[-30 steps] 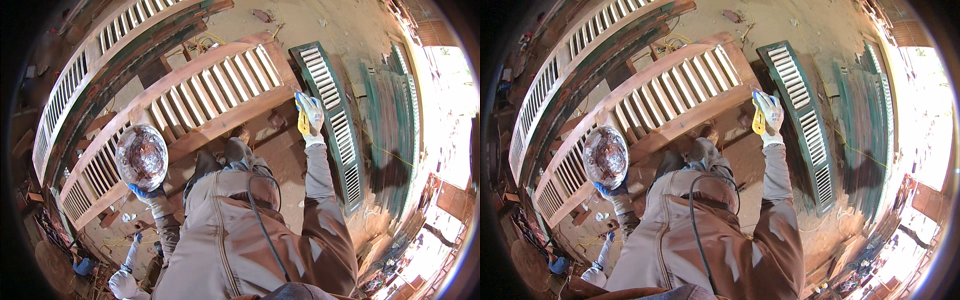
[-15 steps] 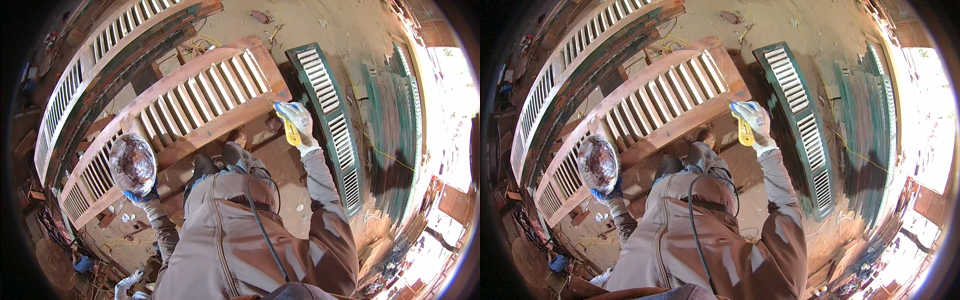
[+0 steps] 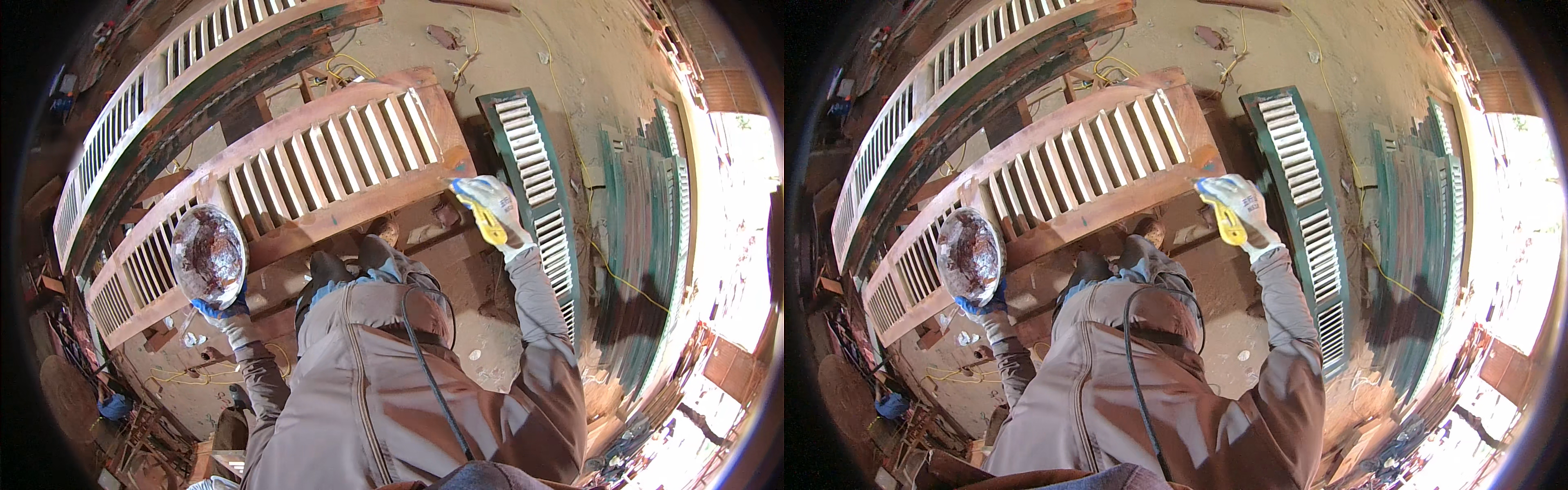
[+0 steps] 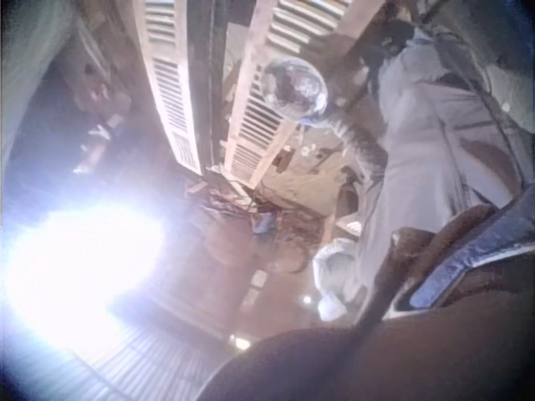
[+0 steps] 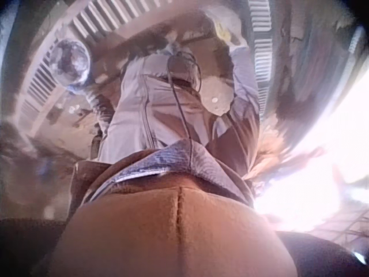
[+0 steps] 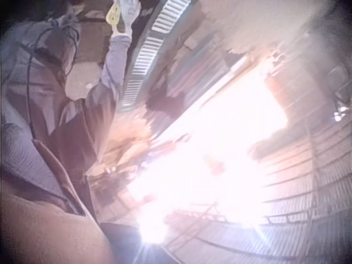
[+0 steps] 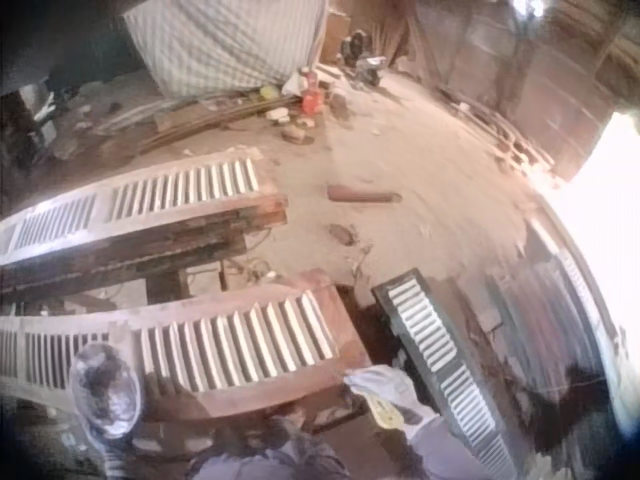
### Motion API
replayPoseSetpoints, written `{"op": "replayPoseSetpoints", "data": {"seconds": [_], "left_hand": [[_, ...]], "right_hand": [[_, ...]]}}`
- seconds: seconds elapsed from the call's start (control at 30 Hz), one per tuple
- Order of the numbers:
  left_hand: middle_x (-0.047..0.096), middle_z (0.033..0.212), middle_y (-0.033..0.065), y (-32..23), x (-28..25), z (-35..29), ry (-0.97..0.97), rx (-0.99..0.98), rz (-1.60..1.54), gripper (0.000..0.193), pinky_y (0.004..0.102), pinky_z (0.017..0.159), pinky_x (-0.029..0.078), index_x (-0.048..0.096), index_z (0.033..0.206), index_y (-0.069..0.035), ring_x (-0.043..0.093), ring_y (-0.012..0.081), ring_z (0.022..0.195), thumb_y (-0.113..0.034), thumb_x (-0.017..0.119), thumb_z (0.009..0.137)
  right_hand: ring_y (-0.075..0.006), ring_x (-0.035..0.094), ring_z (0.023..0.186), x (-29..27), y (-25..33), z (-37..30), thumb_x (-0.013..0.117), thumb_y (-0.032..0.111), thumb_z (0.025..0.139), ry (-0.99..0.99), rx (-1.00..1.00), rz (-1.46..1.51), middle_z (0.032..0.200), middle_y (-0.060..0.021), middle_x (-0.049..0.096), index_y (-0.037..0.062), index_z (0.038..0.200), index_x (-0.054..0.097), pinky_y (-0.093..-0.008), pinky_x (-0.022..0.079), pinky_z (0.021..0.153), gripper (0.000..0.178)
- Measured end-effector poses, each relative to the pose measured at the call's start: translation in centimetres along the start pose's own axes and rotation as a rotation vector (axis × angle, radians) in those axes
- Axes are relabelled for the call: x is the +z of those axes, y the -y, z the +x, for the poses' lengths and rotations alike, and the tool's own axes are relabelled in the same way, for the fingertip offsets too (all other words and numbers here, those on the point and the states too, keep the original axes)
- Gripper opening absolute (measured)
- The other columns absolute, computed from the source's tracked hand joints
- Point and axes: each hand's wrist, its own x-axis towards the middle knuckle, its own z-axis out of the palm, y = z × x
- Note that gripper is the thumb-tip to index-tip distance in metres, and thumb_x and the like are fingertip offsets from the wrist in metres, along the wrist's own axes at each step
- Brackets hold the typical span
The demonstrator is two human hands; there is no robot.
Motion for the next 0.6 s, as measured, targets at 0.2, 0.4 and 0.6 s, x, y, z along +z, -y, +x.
{"op": "replayPoseSetpoints", "data": {"seconds": [0.2,0.4,0.6], "left_hand": [[0.032,0.157,0.0104,-0.3,1.8,-0.5,0.06,-0.092,-0.135,0.075,0.0657,0.094,0.05,0.031,0.154,-0.017,0.045,0.0402,0.133,-0.059,0.051,0.095],[0.038,0.154,0.0096,1.3,-1.1,1.2,0.032,0.05,-0.041,0.068,0.0542,0.102,0.05,0.034,0.153,-0.017,0.047,0.0354,0.133,-0.056,0.046,0.099],[0.04,0.153,0.0095,0.3,1.6,-0.2,0.014,0.03,-0.073,0.066,0.0527,0.105,0.047,0.034,0.153,-0.015,0.047,0.0343,0.133,-0.054,0.045,0.1]], "right_hand": [[-0.0225,0.06,0.118,-2.1,0.5,2.0,0.059,0.007,0.09,-0.171,0.162,0.269,0.124,-0.0142,0.063,-0.0016,0.122,0.062,-0.0355,0.048,0.105,0.033],[-0.0237,0.057,0.126,-3.2,0.0,4.9,0.055,0.013,0.094,-0.09,0.312,0.889,0.129,-0.0178,0.061,-0.0051,0.123,0.058,-0.0347,0.048,0.108,0.035],[-0.0278,0.058,0.116,-4.8,-1.9,13.4,0.062,0.01,0.083,-0.237,-0.144,-0.324,0.13,-0.0073,0.062,0.0139,0.134,0.059,-0.0352,0.049,0.098,0.051]]}}
